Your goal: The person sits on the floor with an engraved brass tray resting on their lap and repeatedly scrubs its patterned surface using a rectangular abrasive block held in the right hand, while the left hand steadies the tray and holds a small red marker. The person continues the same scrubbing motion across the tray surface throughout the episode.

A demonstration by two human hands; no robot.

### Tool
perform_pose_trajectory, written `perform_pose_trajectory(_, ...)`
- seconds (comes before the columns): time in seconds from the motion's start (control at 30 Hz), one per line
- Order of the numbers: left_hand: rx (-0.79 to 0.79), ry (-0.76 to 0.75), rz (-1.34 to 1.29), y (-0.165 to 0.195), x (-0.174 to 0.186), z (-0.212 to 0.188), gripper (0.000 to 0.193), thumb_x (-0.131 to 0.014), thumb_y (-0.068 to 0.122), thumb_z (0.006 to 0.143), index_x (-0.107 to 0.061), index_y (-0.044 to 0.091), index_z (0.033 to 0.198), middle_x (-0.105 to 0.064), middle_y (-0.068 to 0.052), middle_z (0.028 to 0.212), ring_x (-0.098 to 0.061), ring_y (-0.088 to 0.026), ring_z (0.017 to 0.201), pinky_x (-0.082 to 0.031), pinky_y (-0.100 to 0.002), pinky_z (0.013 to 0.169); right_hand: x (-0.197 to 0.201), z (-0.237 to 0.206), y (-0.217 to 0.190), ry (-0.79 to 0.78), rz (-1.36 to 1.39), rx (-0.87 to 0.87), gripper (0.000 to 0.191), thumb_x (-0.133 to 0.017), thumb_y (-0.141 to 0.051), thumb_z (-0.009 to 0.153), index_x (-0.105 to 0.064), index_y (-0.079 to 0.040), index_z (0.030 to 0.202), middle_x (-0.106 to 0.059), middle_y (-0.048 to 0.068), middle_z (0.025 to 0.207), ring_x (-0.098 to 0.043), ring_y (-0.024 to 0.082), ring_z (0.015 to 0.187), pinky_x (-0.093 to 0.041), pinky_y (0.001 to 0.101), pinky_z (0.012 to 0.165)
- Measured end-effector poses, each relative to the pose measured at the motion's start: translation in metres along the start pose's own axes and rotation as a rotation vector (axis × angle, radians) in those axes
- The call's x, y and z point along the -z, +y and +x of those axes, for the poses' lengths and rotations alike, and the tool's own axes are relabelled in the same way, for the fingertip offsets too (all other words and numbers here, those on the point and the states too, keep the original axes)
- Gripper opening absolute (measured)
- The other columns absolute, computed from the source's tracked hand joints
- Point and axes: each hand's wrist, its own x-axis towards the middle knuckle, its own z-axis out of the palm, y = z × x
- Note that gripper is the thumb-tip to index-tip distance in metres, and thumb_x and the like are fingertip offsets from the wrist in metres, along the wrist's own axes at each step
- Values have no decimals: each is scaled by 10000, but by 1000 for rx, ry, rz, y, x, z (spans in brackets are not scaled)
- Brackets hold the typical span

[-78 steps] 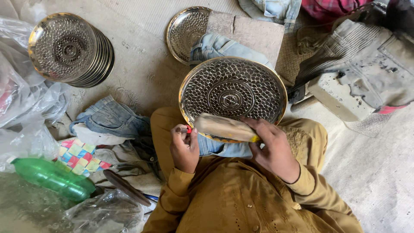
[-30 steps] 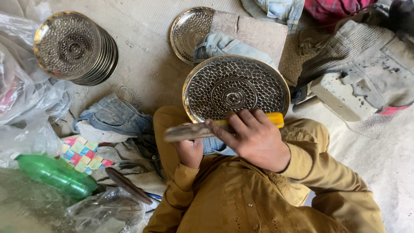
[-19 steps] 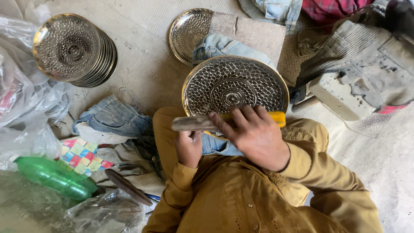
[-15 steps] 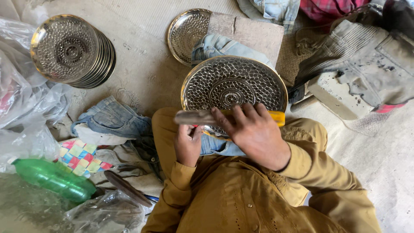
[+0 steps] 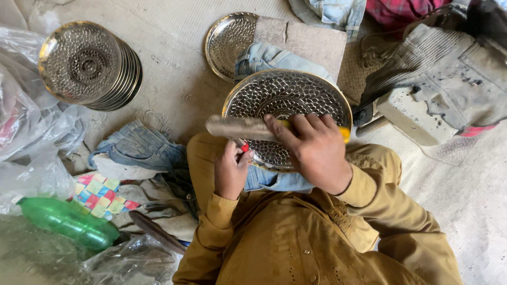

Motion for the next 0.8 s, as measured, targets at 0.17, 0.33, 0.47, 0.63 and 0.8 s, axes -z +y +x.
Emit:
perform_pose_trajectory(0.17,38,-59,43,6,2,6,223,-752,54,894,-567,19,1014,-739,-111,786,-739,-230,654,-526,-343,564,-3,-1,2,-13,-45,-14,518,-674,-145,882,-670,-201,1397,-647,28,877,-616,200,764,-460,357,687)
perform_pose_trajectory(0.33,69,-104,13,6,2,10,237,-776,59,884,-565,13,982,-723,-118,751,-725,-219,632,-541,-336,554,-5,-4,6,-18,-88,-28,520,-683,-98,840,-687,-229,1344,-666,18,884,-632,197,754,-463,355,681)
perform_pose_trajectory(0.47,78,-145,-108,3,0,13,209,-740,47,899,-558,23,1000,-723,-110,773,-735,-183,650,-563,-321,555,-11,-3,9,-6,-29,-71,527,-677,-72,878,-691,-219,1384,-654,31,865,-627,190,741,-458,346,682)
perform_pose_trajectory(0.63,10,-161,60,0,2,16,241,-768,37,872,-558,23,990,-719,-129,756,-722,-210,632,-531,-340,547,-10,-3,15,-52,-79,-95,633,-665,-21,798,-703,-238,1392,-665,33,877,-629,181,737,-465,354,671)
perform_pose_trajectory(0.8,-24,-199,-5,1,0,20,239,-703,-14,879,-556,26,1064,-731,-130,808,-750,-230,688,-555,-336,581,-4,-3,17,-66,-76,-95,666,-674,-54,716,-716,-254,1350,-647,40,829,-639,216,758,-469,380,690)
